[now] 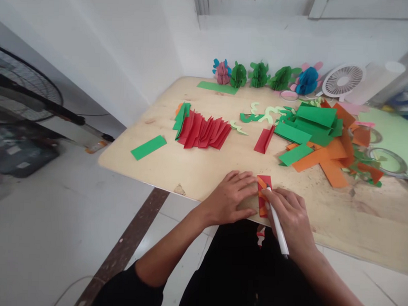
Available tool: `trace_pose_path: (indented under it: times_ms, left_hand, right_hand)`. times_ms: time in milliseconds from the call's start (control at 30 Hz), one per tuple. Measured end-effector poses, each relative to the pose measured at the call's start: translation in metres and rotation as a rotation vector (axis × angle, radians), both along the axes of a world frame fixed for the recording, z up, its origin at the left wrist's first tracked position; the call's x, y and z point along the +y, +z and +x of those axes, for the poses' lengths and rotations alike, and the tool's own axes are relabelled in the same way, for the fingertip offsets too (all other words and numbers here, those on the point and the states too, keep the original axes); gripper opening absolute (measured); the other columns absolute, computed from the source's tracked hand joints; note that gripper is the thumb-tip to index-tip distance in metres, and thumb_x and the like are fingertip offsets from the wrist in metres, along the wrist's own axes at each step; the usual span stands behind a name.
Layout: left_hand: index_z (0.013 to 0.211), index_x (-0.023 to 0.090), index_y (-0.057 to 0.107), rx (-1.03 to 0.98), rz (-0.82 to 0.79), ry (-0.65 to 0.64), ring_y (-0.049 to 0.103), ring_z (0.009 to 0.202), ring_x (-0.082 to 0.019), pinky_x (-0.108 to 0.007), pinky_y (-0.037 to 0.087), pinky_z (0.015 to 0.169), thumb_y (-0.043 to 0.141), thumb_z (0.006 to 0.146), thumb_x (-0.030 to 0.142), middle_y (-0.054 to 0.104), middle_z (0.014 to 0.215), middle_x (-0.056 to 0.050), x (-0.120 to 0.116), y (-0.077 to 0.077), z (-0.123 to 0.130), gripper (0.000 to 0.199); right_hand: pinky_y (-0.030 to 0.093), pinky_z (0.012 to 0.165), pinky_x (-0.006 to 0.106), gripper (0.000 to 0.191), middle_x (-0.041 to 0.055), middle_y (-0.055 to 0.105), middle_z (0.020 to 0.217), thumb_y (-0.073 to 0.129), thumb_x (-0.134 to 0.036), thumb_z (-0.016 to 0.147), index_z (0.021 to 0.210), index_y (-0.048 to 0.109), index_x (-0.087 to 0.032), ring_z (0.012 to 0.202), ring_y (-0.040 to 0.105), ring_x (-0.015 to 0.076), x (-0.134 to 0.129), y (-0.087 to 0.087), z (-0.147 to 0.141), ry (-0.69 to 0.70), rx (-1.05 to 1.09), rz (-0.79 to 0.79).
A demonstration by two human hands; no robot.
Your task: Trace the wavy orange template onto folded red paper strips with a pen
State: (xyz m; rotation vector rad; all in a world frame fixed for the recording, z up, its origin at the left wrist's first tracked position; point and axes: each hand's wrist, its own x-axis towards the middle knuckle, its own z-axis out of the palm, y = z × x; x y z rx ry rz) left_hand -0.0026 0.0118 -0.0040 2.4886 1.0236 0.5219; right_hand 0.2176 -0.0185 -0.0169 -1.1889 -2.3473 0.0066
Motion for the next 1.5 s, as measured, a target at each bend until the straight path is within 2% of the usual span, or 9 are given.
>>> trace_pose_path:
  times_ms: [133,400,633,800,933,1067,1267,1367,1500]
  left_hand:
    - [0.131,0.023,0.055,0.077,0.006,-0.065,0.032,0.143,-0.03,-0.053,0.02,0.118,0.062,0.086,0.05,0.045,0.149,-0.01,0.006,0.001,-0.004,0.053]
    - [0.134,0.027,0.054,0.102,0.038,-0.171,0.034,0.141,-0.034,-0.057,0.019,0.116,0.063,0.086,0.048,0.047,0.148,-0.009,0.019,0.002,-0.013,0.054]
    - [0.135,0.029,0.054,0.089,0.044,-0.198,0.035,0.141,-0.034,-0.056,0.02,0.117,0.065,0.085,0.046,0.048,0.147,-0.008,0.025,0.001,-0.017,0.054]
    - [0.133,0.028,0.056,0.1,0.061,-0.214,0.034,0.141,-0.035,-0.057,0.019,0.116,0.061,0.087,0.048,0.047,0.147,-0.009,0.026,0.0,-0.018,0.051]
    - [0.131,0.027,0.057,0.107,0.068,-0.213,0.034,0.141,-0.035,-0.057,0.017,0.116,0.059,0.088,0.048,0.046,0.147,-0.009,0.026,-0.001,-0.019,0.048]
    - [0.13,0.029,0.057,0.1,0.06,-0.206,0.033,0.141,-0.034,-0.055,0.017,0.117,0.059,0.088,0.049,0.046,0.147,-0.008,0.026,-0.001,-0.02,0.046]
    - [0.136,0.029,0.052,0.119,0.062,-0.216,0.032,0.142,-0.034,-0.056,0.015,0.117,0.059,0.089,0.049,0.044,0.149,-0.009,0.027,-0.001,-0.02,0.052]
    - [0.135,0.028,0.054,0.095,0.065,-0.214,0.033,0.141,-0.035,-0.056,0.016,0.117,0.06,0.088,0.048,0.045,0.148,-0.009,0.027,-0.001,-0.021,0.051]
    - [0.133,0.027,0.055,0.091,0.073,-0.214,0.033,0.141,-0.035,-0.056,0.019,0.116,0.058,0.089,0.048,0.045,0.148,-0.009,0.026,-0.001,-0.021,0.049]
  right_hand:
    - [0.039,0.089,0.042,0.043,0.0099,0.071,0.109,0.048,-0.017,0.088,0.13,0.055,-0.018,0.106,0.057,0.0274,0.0,0.0,0.0,-0.001,-0.005,-0.015]
    - [0.038,0.091,0.041,0.042,0.0093,0.07,0.11,0.048,-0.016,0.088,0.13,0.053,-0.018,0.108,0.057,0.0271,0.0,0.002,0.0,0.0,-0.02,-0.024]
    - [0.04,0.093,0.041,0.039,0.0085,0.072,0.107,0.047,-0.019,0.091,0.129,0.056,-0.019,0.107,0.06,0.0261,0.002,0.001,0.0,-0.001,0.007,-0.013]
    - [0.043,0.093,0.04,0.03,0.0067,0.073,0.102,0.048,-0.02,0.093,0.12,0.061,-0.023,0.105,0.062,0.0241,0.003,0.013,-0.006,-0.092,0.113,-0.112]
    - [0.049,0.086,0.038,0.025,0.0072,0.073,0.104,0.048,-0.028,0.096,0.115,0.064,-0.023,0.098,0.066,0.0222,0.009,0.026,-0.011,-0.172,0.292,-0.234]
    - [0.052,0.081,0.038,0.022,0.0064,0.073,0.1,0.051,-0.032,0.094,0.106,0.067,-0.023,0.093,0.068,0.0213,0.016,0.027,-0.015,-0.211,0.433,-0.337]
    - [0.052,0.078,0.037,0.019,0.0041,0.074,0.095,0.056,-0.037,0.091,0.099,0.069,-0.025,0.088,0.068,0.0207,0.023,0.018,-0.018,-0.294,0.411,-0.394]
    - [0.052,0.074,0.036,0.018,0.0037,0.074,0.091,0.056,-0.036,0.091,0.098,0.069,-0.025,0.081,0.068,0.0195,0.024,0.018,-0.02,-0.303,0.407,-0.398]
    - [0.051,0.077,0.037,0.019,0.0034,0.074,0.093,0.055,-0.037,0.091,0.098,0.069,-0.026,0.083,0.067,0.0199,0.024,0.02,-0.021,-0.296,0.356,-0.39]
